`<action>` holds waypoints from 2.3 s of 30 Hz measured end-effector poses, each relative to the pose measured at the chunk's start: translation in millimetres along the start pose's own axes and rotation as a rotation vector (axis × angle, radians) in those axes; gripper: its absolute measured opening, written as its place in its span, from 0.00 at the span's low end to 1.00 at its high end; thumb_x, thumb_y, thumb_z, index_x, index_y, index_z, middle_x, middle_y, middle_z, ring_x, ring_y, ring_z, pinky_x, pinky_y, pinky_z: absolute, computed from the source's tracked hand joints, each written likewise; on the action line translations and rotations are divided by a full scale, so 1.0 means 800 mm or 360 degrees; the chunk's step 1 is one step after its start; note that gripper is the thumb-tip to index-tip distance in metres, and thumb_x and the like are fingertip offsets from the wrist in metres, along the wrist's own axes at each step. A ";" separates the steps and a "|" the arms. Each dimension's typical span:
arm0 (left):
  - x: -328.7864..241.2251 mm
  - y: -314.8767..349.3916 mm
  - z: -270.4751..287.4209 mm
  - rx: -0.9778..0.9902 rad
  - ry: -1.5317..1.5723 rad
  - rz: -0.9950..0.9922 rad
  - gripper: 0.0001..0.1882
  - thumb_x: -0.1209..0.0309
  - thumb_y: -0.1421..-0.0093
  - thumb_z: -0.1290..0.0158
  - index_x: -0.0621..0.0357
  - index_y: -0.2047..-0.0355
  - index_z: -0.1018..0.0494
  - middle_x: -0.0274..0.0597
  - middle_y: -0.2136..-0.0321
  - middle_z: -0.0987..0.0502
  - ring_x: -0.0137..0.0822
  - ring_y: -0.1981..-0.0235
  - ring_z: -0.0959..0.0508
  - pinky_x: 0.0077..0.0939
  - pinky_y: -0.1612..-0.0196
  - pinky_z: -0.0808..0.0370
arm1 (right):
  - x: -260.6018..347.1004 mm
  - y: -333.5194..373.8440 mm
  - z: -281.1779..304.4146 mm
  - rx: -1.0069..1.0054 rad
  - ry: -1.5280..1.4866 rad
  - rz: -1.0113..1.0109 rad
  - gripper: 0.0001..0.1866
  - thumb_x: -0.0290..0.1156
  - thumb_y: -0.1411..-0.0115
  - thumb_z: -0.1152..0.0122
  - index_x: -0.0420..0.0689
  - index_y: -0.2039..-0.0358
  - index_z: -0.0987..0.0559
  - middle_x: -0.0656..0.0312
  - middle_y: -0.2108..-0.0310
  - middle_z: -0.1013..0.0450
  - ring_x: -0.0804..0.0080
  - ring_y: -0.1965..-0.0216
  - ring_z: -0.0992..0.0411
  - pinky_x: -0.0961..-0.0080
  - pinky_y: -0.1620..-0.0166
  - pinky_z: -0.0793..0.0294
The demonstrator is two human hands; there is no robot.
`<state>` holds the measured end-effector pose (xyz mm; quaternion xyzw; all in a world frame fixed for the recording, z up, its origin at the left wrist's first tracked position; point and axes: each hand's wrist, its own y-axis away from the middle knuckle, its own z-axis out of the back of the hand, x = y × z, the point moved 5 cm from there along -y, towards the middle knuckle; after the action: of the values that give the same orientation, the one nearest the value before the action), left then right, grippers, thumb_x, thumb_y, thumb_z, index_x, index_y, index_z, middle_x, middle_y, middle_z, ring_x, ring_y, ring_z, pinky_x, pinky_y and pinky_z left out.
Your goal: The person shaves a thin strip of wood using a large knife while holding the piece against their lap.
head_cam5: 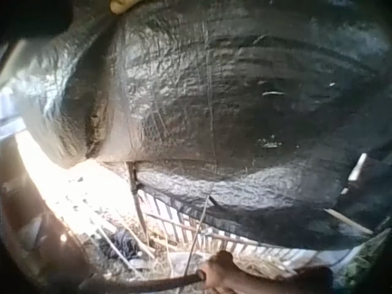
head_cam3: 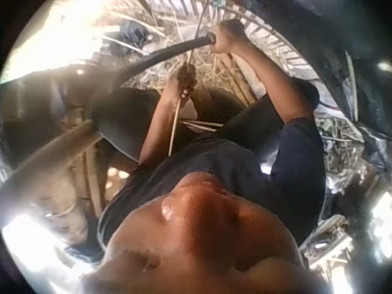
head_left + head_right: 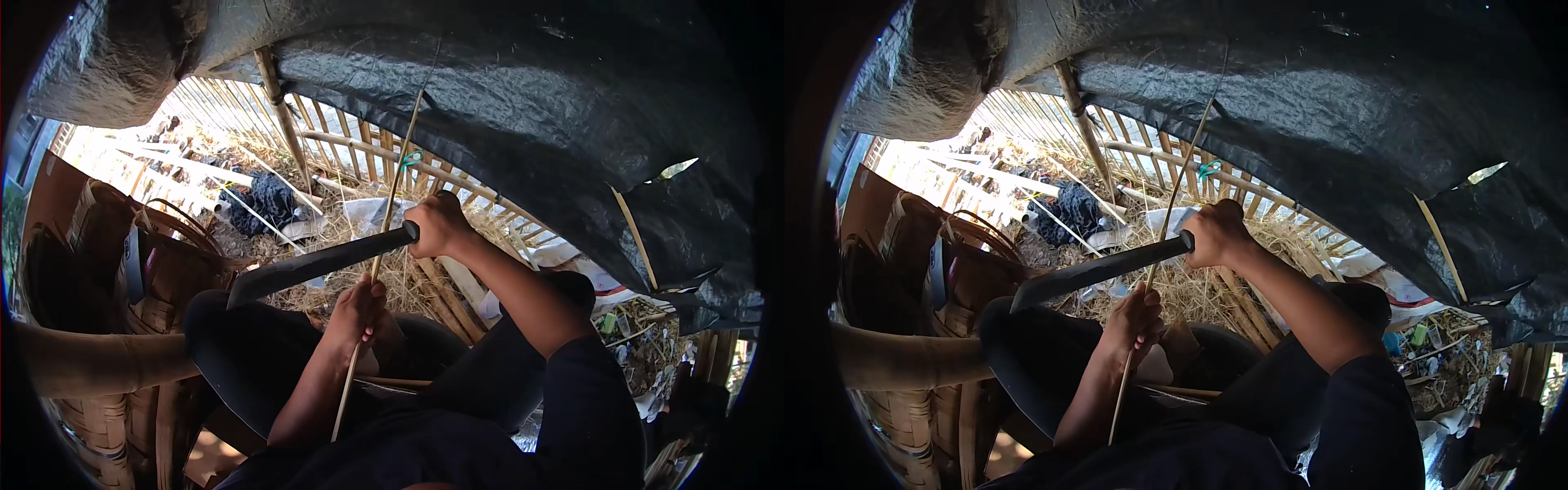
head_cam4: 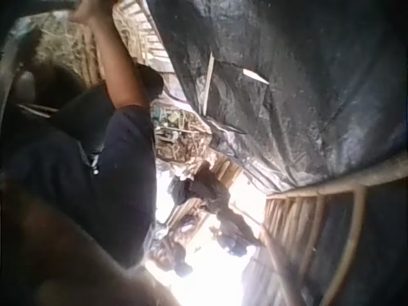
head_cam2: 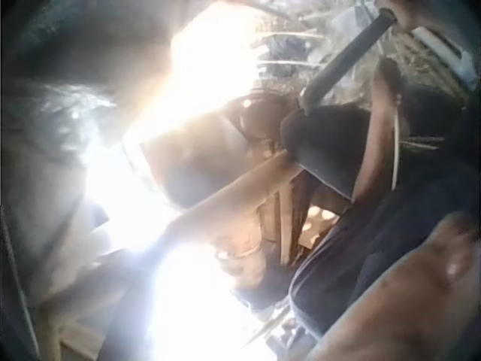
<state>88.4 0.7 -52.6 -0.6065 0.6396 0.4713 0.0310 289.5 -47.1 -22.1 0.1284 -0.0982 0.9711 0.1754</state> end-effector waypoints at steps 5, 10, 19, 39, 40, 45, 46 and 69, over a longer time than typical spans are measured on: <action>-0.002 -0.002 0.004 0.0009 0.0036 -0.0026 0.16 0.52 0.30 0.59 0.47 0.71 0.35 0.22 0.86 0.45 0.19 0.89 0.46 0.15 0.89 0.53 | -0.017 -0.002 -0.002 0.0004 -0.0024 -0.0041 0.13 0.39 0.71 0.33 0.47 0.84 0.25 0.55 0.83 0.27 0.52 0.74 0.24 0.58 0.68 0.26; 0.006 -0.007 0.018 -0.0041 -0.0040 -0.0063 0.17 0.52 0.30 0.59 0.49 0.71 0.35 0.23 0.87 0.45 0.19 0.90 0.46 0.16 0.91 0.53 | -0.013 0.004 -0.011 -0.0023 0.0048 -0.0034 0.13 0.39 0.69 0.33 0.47 0.83 0.23 0.55 0.83 0.27 0.52 0.75 0.24 0.58 0.68 0.26; 0.012 -0.001 -0.006 0.0027 -0.0042 0.0022 0.17 0.52 0.30 0.61 0.48 0.70 0.36 0.22 0.87 0.46 0.19 0.90 0.47 0.15 0.90 0.52 | 0.013 0.009 0.004 -0.0057 -0.0033 -0.0015 0.08 0.36 0.68 0.36 0.48 0.85 0.23 0.55 0.86 0.28 0.53 0.79 0.25 0.59 0.71 0.27; 0.009 -0.007 0.017 -0.0049 -0.0079 -0.0038 0.18 0.53 0.30 0.61 0.48 0.71 0.35 0.22 0.88 0.46 0.20 0.90 0.47 0.17 0.90 0.52 | -0.002 0.003 -0.004 0.0035 -0.0047 -0.0286 0.10 0.37 0.67 0.35 0.45 0.85 0.23 0.51 0.83 0.27 0.52 0.76 0.24 0.59 0.70 0.26; 0.008 -0.009 0.017 -0.0049 -0.0091 -0.0048 0.18 0.53 0.30 0.61 0.48 0.71 0.36 0.22 0.88 0.46 0.20 0.91 0.47 0.17 0.90 0.52 | -0.007 0.004 -0.010 0.0033 -0.0046 -0.0290 0.10 0.37 0.67 0.35 0.45 0.85 0.23 0.51 0.83 0.27 0.52 0.76 0.24 0.59 0.70 0.26; 0.004 -0.010 0.012 -0.0054 -0.0075 -0.0038 0.17 0.53 0.30 0.60 0.47 0.72 0.36 0.22 0.87 0.45 0.20 0.90 0.47 0.16 0.90 0.53 | -0.022 0.003 -0.030 0.0398 -0.0693 -0.0594 0.11 0.37 0.65 0.35 0.43 0.84 0.23 0.51 0.83 0.26 0.53 0.76 0.24 0.60 0.71 0.28; 0.003 -0.009 0.010 -0.0028 -0.0052 -0.0041 0.17 0.53 0.30 0.60 0.47 0.72 0.36 0.22 0.87 0.45 0.20 0.90 0.47 0.16 0.90 0.53 | -0.016 0.006 -0.027 0.0394 -0.0694 -0.0590 0.11 0.37 0.65 0.35 0.43 0.84 0.23 0.51 0.83 0.26 0.53 0.76 0.24 0.60 0.71 0.28; -0.001 0.004 0.001 0.0015 -0.0005 -0.0043 0.17 0.53 0.30 0.60 0.46 0.73 0.37 0.22 0.88 0.46 0.19 0.91 0.49 0.15 0.90 0.53 | 0.024 0.013 0.011 -0.0071 -0.0043 -0.0251 0.10 0.38 0.66 0.36 0.47 0.83 0.23 0.55 0.83 0.26 0.54 0.76 0.24 0.58 0.68 0.26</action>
<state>85.7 0.7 -50.8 -0.6143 0.6335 0.4686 0.0414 270.6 -52.8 -9.6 0.1449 -0.1118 0.9500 0.2529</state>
